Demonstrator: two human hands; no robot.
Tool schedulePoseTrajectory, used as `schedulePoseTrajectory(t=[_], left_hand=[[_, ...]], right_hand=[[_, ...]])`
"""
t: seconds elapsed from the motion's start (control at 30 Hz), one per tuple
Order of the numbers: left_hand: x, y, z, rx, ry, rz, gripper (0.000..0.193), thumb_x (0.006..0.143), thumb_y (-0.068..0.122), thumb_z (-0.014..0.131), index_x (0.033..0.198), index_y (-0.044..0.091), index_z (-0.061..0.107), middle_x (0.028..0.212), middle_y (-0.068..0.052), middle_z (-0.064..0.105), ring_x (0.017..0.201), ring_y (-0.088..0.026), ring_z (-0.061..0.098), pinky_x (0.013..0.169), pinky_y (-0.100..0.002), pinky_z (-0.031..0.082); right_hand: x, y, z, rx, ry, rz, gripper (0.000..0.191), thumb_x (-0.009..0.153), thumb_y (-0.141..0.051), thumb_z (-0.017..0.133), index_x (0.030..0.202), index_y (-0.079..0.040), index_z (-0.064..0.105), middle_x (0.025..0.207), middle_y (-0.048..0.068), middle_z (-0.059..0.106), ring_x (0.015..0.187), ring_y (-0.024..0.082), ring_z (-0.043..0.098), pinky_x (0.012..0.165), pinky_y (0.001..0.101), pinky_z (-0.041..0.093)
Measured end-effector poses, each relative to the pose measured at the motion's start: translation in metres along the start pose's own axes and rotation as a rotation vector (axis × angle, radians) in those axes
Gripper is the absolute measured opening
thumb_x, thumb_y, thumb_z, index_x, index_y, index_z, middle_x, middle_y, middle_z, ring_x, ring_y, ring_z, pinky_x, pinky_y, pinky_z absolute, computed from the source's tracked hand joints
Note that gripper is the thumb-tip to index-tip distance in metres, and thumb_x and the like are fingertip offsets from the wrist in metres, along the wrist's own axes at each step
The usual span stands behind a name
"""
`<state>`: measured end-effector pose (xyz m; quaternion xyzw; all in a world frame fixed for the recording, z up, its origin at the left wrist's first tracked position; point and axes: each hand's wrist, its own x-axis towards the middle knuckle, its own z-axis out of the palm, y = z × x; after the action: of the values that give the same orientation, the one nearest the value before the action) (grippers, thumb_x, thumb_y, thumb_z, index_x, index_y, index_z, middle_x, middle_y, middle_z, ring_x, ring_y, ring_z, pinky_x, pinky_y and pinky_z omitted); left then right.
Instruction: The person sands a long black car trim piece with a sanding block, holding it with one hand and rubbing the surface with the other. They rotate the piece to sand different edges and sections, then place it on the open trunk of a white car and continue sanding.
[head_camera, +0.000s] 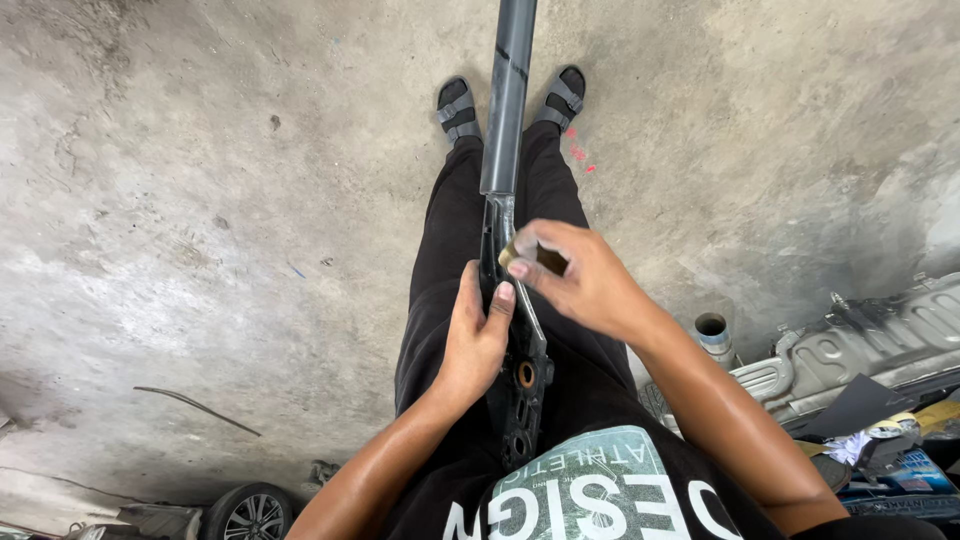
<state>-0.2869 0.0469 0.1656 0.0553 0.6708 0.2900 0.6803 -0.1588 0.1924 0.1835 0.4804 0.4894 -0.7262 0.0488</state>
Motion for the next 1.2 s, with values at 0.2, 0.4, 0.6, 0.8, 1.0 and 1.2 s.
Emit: schedulePoseTrajectory(t=[0.2, 0.4, 0.6, 0.8, 1.0, 1.2], left_hand=[[-0.001, 0.006, 0.003, -0.238, -0.080, -0.075, 0.069, 0.108, 0.030, 0.054, 0.155, -0.015, 0.033, 0.135, -0.042, 0.049, 0.120, -0.043, 0.057, 0.104, -0.042, 0.047], [0.001, 0.002, 0.005, -0.116, 0.021, 0.045, 0.077, 0.104, 0.033, 0.053, 0.156, -0.011, 0.016, 0.158, -0.027, 0.040, 0.146, -0.027, 0.040, 0.118, -0.034, 0.032], [0.000, -0.009, 0.002, -0.014, 0.001, -0.087, 0.079, 0.104, 0.035, 0.052, 0.157, -0.008, 0.012, 0.156, -0.027, 0.035, 0.146, -0.028, 0.040, 0.116, -0.034, 0.037], [-0.001, -0.013, 0.007, -0.090, 0.007, 0.094, 0.079, 0.101, 0.028, 0.055, 0.157, -0.012, 0.016, 0.154, -0.031, 0.043, 0.143, -0.032, 0.045, 0.116, -0.036, 0.037], [0.000, -0.004, 0.004, -0.028, 0.001, -0.015, 0.082, 0.102, 0.036, 0.055, 0.156, -0.010, 0.016, 0.152, -0.028, 0.045, 0.143, -0.030, 0.047, 0.115, -0.036, 0.038], [-0.002, 0.008, 0.005, 0.084, 0.056, 0.100, 0.077, 0.108, 0.035, 0.056, 0.156, -0.014, 0.021, 0.158, -0.030, 0.039, 0.149, -0.030, 0.036, 0.119, -0.037, 0.030]], right_hand=[[0.015, 0.002, -0.009, -0.125, 0.123, -0.227, 0.012, 0.099, -0.017, 0.068, 0.095, -0.005, 0.066, 0.089, 0.000, 0.069, 0.084, 0.008, 0.064, 0.074, 0.0247, 0.053], [-0.001, 0.002, -0.022, 0.506, 0.067, -0.132, 0.015, 0.099, -0.015, 0.071, 0.095, -0.008, 0.057, 0.088, 0.000, 0.066, 0.076, 0.008, 0.056, 0.068, 0.0268, 0.048], [-0.025, 0.002, -0.002, -0.107, -0.085, -0.310, 0.015, 0.093, -0.019, 0.076, 0.094, -0.006, 0.069, 0.084, 0.005, 0.066, 0.077, 0.015, 0.063, 0.069, 0.0305, 0.052], [-0.022, -0.010, 0.007, -0.123, -0.002, -0.163, 0.020, 0.096, -0.023, 0.069, 0.100, -0.003, 0.068, 0.087, 0.007, 0.064, 0.078, 0.017, 0.062, 0.061, 0.0322, 0.049], [-0.034, 0.006, 0.015, 0.133, 0.045, 0.112, 0.021, 0.096, -0.024, 0.067, 0.099, -0.003, 0.065, 0.082, 0.003, 0.065, 0.071, 0.010, 0.055, 0.056, 0.0280, 0.047], [-0.045, 0.021, 0.021, 0.224, 0.029, -0.026, 0.017, 0.099, -0.021, 0.068, 0.096, -0.004, 0.066, 0.088, -0.001, 0.062, 0.083, 0.004, 0.057, 0.066, 0.0216, 0.050]])
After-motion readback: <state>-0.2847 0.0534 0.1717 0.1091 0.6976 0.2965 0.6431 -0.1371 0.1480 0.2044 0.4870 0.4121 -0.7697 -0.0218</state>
